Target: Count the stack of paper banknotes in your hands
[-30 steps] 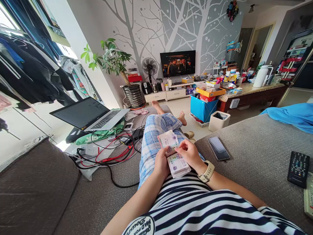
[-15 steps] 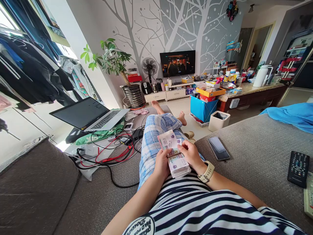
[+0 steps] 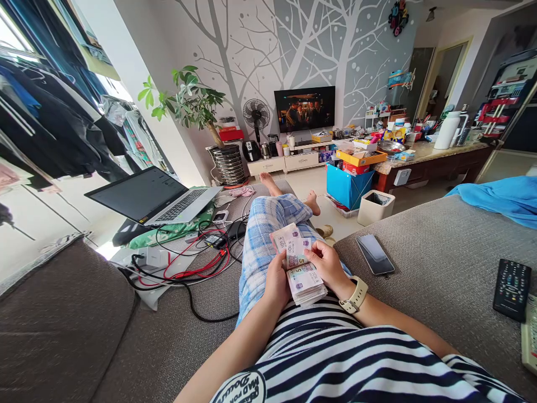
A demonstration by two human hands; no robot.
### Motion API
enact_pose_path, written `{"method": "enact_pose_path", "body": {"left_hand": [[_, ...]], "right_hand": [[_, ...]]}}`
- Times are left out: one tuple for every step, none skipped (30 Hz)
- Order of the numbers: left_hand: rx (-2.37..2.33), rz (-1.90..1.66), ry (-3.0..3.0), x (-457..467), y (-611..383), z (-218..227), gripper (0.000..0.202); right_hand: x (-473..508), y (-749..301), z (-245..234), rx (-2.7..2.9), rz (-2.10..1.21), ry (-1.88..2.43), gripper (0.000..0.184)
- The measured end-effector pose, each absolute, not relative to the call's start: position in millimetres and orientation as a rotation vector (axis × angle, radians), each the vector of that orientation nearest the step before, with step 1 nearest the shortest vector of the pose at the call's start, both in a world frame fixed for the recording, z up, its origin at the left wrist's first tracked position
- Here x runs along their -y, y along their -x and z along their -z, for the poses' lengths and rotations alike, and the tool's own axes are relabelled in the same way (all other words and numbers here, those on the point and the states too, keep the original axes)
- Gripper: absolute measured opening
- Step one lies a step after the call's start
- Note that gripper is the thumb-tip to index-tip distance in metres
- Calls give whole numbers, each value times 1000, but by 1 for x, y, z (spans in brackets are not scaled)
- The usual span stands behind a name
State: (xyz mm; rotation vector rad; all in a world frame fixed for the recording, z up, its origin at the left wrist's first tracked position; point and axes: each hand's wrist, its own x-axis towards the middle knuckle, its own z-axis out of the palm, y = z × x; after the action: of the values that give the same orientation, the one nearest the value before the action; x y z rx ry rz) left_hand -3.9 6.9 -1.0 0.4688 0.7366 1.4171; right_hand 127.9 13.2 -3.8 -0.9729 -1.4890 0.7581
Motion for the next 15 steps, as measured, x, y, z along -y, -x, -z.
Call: {"method": "enact_pose_path", "body": {"left_hand": [[-734, -1420, -474, -7, 4, 0, 33], [-736, -1424, -481, -6, 3, 0, 33], [-741, -1428, -488, -6, 3, 0, 33], [-746, -1431, -496, -6, 3, 0, 32], [-750, -1433, -504, -6, 3, 0, 32], [-753, -1435, -511, -6, 3, 0, 32], [-754, -1436, -518, -6, 3, 0, 32], [-756, -1437, -525, -6, 3, 0, 31], [-760, -1439, -535, -6, 3, 0, 30], [-768, -1442, -549, -5, 3, 0, 30], [-778, -1446, -566, -5, 4, 0, 29], [-787, -1449, -584, -5, 4, -1, 28], [-792, -1449, -600, -4, 4, -2, 27], [-793, -1449, -611, -3, 3, -3, 27], [-790, -1448, -616, -3, 3, -4, 27]], "right_hand": [[-13, -128, 4, 1488, -763, 968, 33], [-13, -128, 4, 1486, -768, 963, 32], [-14, -128, 4, 1482, -773, 959, 32], [-14, -128, 4, 1476, -778, 954, 31], [-14, -128, 5, 1469, -783, 950, 31], [-14, -128, 5, 1464, -789, 945, 30], [-14, -128, 5, 1461, -795, 941, 30], [-15, -128, 5, 1461, -800, 937, 29], [-15, -128, 4, 1462, -803, 934, 29], [-15, -128, 4, 1465, -807, 932, 28], [-15, -128, 3, 1467, -811, 931, 28], [-14, -128, 3, 1468, -815, 931, 28], [-14, -128, 2, 1469, -819, 931, 28], [-14, -128, 2, 1470, -823, 931, 28], [-14, -128, 2, 1471, -824, 931, 28]]}}
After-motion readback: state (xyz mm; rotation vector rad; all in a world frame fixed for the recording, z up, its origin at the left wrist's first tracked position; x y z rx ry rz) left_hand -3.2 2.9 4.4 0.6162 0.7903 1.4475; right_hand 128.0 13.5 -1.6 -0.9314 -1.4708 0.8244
